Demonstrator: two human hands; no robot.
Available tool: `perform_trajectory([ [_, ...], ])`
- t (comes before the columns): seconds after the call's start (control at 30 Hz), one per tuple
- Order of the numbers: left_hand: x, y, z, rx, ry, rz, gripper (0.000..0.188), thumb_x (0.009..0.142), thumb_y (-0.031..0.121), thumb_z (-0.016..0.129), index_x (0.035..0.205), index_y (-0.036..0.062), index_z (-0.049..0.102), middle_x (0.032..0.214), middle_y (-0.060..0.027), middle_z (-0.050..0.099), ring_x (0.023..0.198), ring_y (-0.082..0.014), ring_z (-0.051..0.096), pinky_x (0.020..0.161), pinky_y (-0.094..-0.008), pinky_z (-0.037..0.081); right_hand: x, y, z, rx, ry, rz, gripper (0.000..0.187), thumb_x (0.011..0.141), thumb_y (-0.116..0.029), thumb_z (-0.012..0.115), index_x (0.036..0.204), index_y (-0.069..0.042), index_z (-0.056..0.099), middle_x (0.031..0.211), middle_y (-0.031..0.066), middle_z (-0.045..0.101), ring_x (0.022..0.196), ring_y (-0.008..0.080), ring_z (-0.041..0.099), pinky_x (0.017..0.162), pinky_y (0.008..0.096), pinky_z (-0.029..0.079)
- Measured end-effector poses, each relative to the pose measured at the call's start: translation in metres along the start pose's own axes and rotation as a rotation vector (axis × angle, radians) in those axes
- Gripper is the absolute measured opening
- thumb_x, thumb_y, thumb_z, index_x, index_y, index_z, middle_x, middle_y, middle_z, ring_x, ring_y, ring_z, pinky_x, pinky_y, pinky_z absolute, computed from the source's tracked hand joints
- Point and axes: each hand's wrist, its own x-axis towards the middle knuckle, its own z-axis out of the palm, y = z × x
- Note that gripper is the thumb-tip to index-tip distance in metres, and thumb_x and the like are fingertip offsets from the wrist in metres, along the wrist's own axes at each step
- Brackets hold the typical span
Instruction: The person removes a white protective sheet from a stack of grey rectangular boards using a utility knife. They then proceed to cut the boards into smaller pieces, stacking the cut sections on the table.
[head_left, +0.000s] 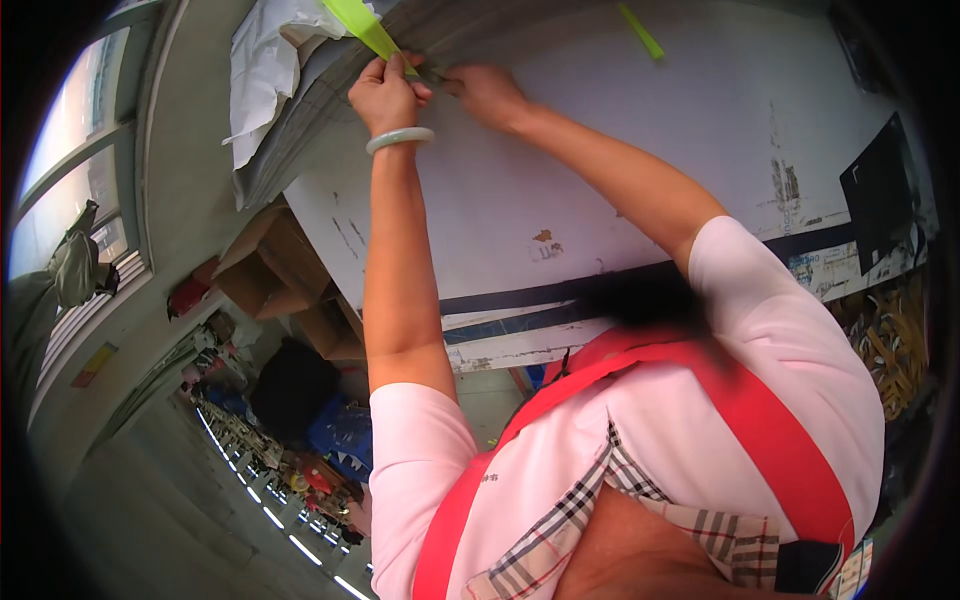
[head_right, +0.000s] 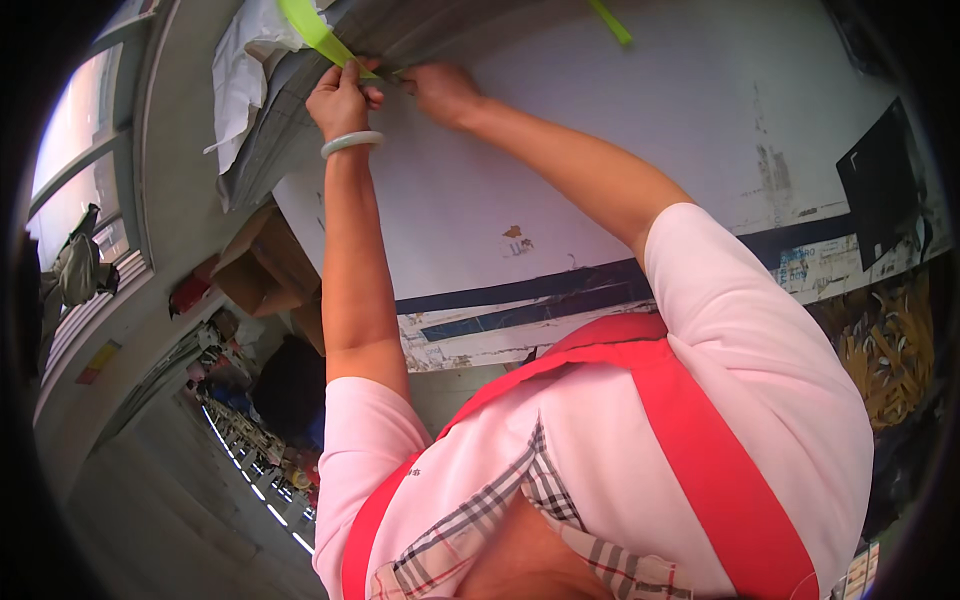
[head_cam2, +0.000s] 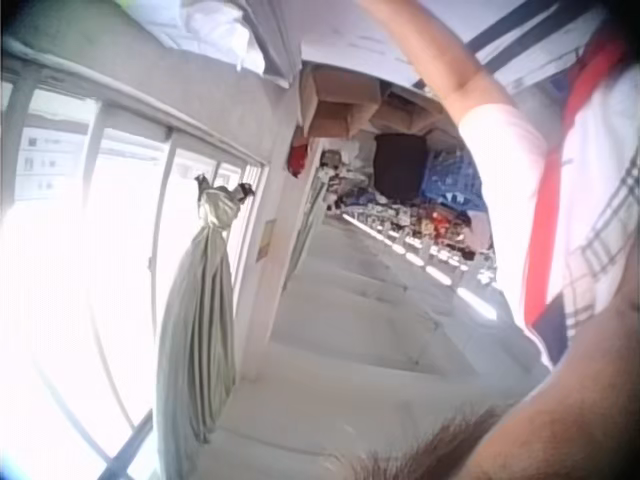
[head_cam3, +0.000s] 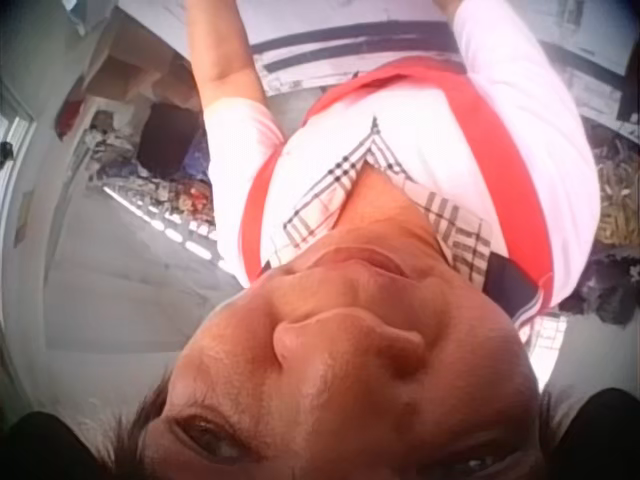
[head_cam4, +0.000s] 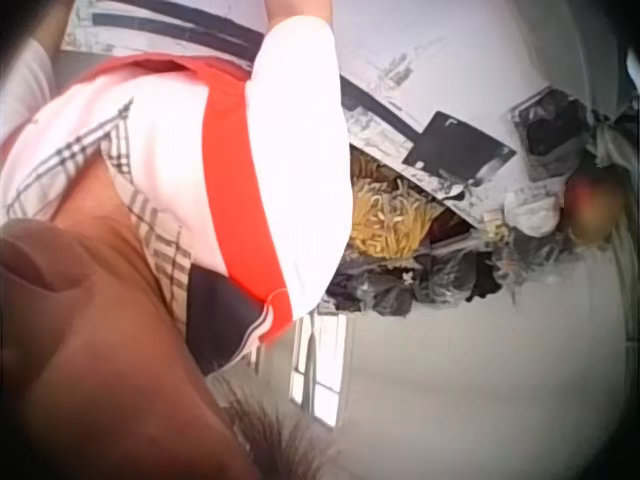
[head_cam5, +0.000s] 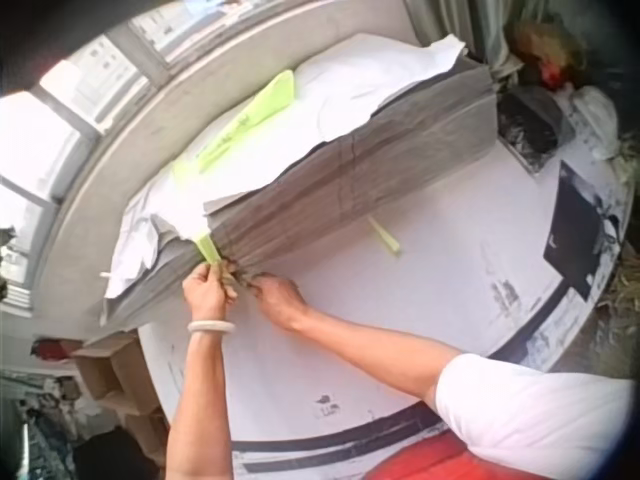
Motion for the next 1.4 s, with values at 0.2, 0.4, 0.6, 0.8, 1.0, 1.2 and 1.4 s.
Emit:
perform_trajectory([
  [0.2,0.001,-0.002,-0.001,-0.026,-0.002,0.011,0.020,0.093,0.012,0.053,0.088,-0.0049,0.063,0.079,-0.0098,0.068,0.040,-0.0094,0.050,0.037,-0.0221,0.038,-0.001,0.007,-0.009,0.015,-0.033,0.031,0.021,0.085,-0.017,0.053,0.099,-0.007,0.065,0.093,0.0178,0.064,0.085,0.0343,0.061,0.074,0.0413,0.047],
  [0.4,0.003,-0.003,-0.002,-0.021,-0.003,0.030,0.020,0.093,0.012,0.053,0.088,-0.0043,0.064,0.079,-0.0095,0.068,0.041,-0.0094,0.050,0.037,-0.0224,0.039,-0.004,-0.001,0.004,0.037,-0.001,0.043,0.019,0.085,-0.016,0.054,0.098,-0.007,0.066,0.094,0.0179,0.064,0.086,0.0354,0.060,0.076,0.0403,0.047],
  [0.6,-0.001,0.006,-0.002,0.009,-0.013,-0.016,0.021,0.093,0.011,0.050,0.085,-0.0044,0.062,0.078,-0.0090,0.066,0.041,-0.0094,0.051,0.037,-0.0219,0.039,-0.040,0.036,0.023,0.023,-0.048,-0.030,0.020,0.088,-0.020,0.053,0.094,-0.004,0.064,0.089,0.0177,0.062,0.084,0.0352,0.059,0.074,0.0402,0.045],
  [0.8,0.000,-0.002,-0.004,-0.031,-0.023,0.014,0.019,0.092,0.012,0.053,0.092,-0.0045,0.062,0.081,-0.0096,0.068,0.041,-0.0102,0.051,0.038,-0.0222,0.039,-0.024,0.024,0.001,0.190,0.199,0.041,0.021,0.087,-0.023,0.055,0.094,-0.006,0.064,0.089,0.0160,0.062,0.082,0.0344,0.058,0.073,0.0401,0.045],
  [1.0,0.000,-0.002,-0.002,-0.073,-0.017,0.006,0.019,0.093,0.013,0.053,0.092,-0.0042,0.062,0.081,-0.0095,0.067,0.040,-0.0107,0.051,0.037,-0.0223,0.039,0.002,0.022,-0.005,0.037,0.181,-0.073,0.023,0.087,-0.025,0.056,0.098,-0.007,0.065,0.091,0.0145,0.063,0.084,0.0323,0.059,0.074,0.0387,0.045],
  [1.2,0.001,-0.006,-0.003,-0.085,0.003,0.001,0.019,0.093,0.013,0.053,0.093,-0.0044,0.061,0.081,-0.0096,0.067,0.040,-0.0110,0.051,0.036,-0.0224,0.039,0.001,0.031,-0.013,0.069,0.173,-0.134,0.022,0.087,-0.025,0.056,0.099,-0.009,0.066,0.091,0.0147,0.065,0.086,0.0330,0.060,0.075,0.0402,0.046],
  [1.4,0.001,-0.007,-0.001,-0.094,-0.003,0.015,0.019,0.093,0.012,0.053,0.093,-0.0042,0.061,0.081,-0.0101,0.067,0.040,-0.0110,0.051,0.037,-0.0224,0.040,0.011,0.026,-0.013,0.013,0.137,-0.142,0.022,0.088,-0.025,0.055,0.100,-0.010,0.066,0.093,0.0148,0.065,0.087,0.0328,0.060,0.075,0.0398,0.047],
])
